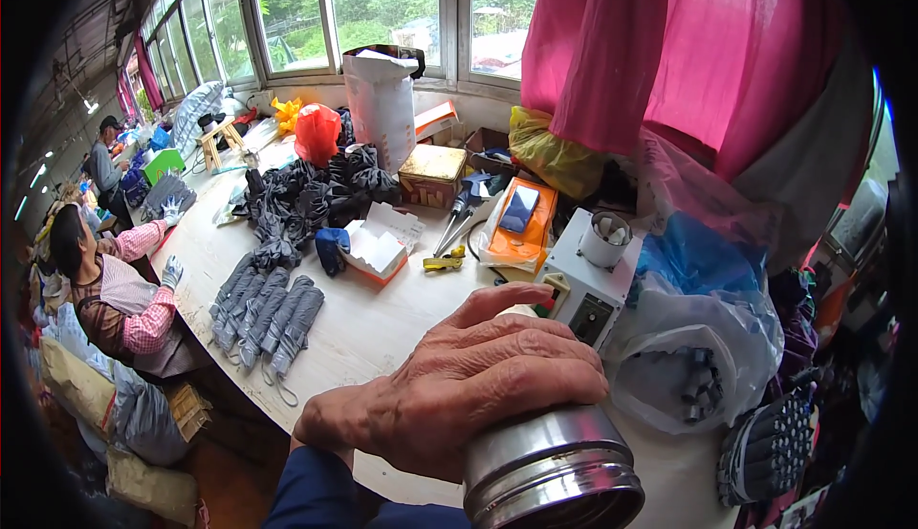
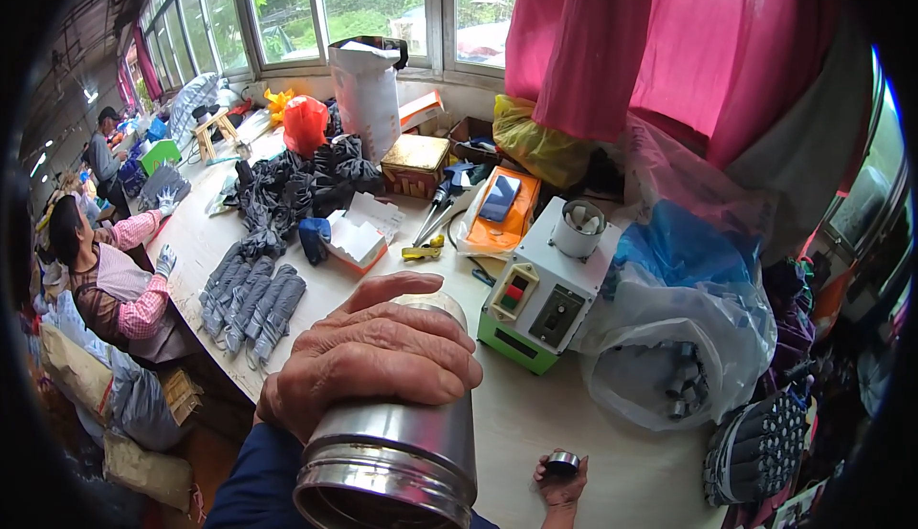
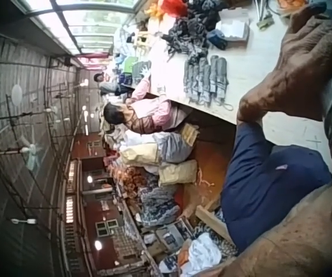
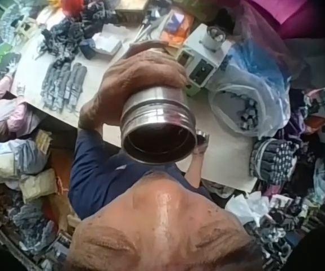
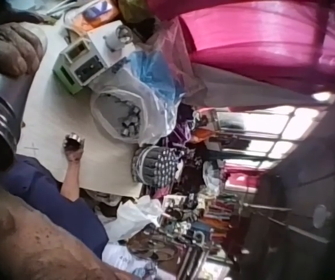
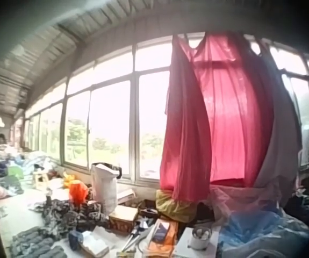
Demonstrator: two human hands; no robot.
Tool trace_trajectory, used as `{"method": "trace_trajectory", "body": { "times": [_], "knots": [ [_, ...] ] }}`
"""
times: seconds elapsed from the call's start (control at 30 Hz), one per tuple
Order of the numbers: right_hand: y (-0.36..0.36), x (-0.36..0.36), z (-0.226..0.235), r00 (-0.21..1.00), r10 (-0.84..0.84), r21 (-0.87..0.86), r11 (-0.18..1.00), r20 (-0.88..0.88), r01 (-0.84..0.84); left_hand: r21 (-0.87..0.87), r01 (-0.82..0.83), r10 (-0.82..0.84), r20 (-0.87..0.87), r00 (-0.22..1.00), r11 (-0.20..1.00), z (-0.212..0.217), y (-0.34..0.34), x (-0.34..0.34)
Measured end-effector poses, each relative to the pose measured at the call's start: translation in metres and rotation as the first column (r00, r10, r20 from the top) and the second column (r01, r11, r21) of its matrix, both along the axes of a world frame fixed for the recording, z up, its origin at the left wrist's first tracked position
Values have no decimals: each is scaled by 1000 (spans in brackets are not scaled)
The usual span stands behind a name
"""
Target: Assembling plastic caps and metal rings onto grey handle-like mechanical components at a factory workbench.
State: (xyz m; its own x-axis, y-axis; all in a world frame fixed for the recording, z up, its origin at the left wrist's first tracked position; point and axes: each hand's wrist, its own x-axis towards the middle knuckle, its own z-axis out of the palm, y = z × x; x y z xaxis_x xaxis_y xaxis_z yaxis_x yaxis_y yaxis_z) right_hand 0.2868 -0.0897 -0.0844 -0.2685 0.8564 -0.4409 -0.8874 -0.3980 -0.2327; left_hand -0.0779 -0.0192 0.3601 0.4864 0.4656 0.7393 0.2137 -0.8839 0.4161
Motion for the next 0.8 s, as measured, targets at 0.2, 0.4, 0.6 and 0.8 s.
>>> {"method": "trace_trajectory", "body": {
  "times": [0.2,0.4,0.6,0.8],
  "knots": [
    [0,1,8,1000,-6,4,1000,13,6,-3,-8,8,18,1000,1000,-2,1,1],
    [1,0,9,1000,-5,-13,1000,-11,5,0,-25,25,67,997,1000,0,-5,2],
    [0,2,8,999,33,9,999,-31,-33,-1,-49,49,94,994,999,0,-11,0],
    [1,6,6,995,72,37,997,-67,-70,0,-56,56,61,997,998,2,-13,-4]
  ]
}}
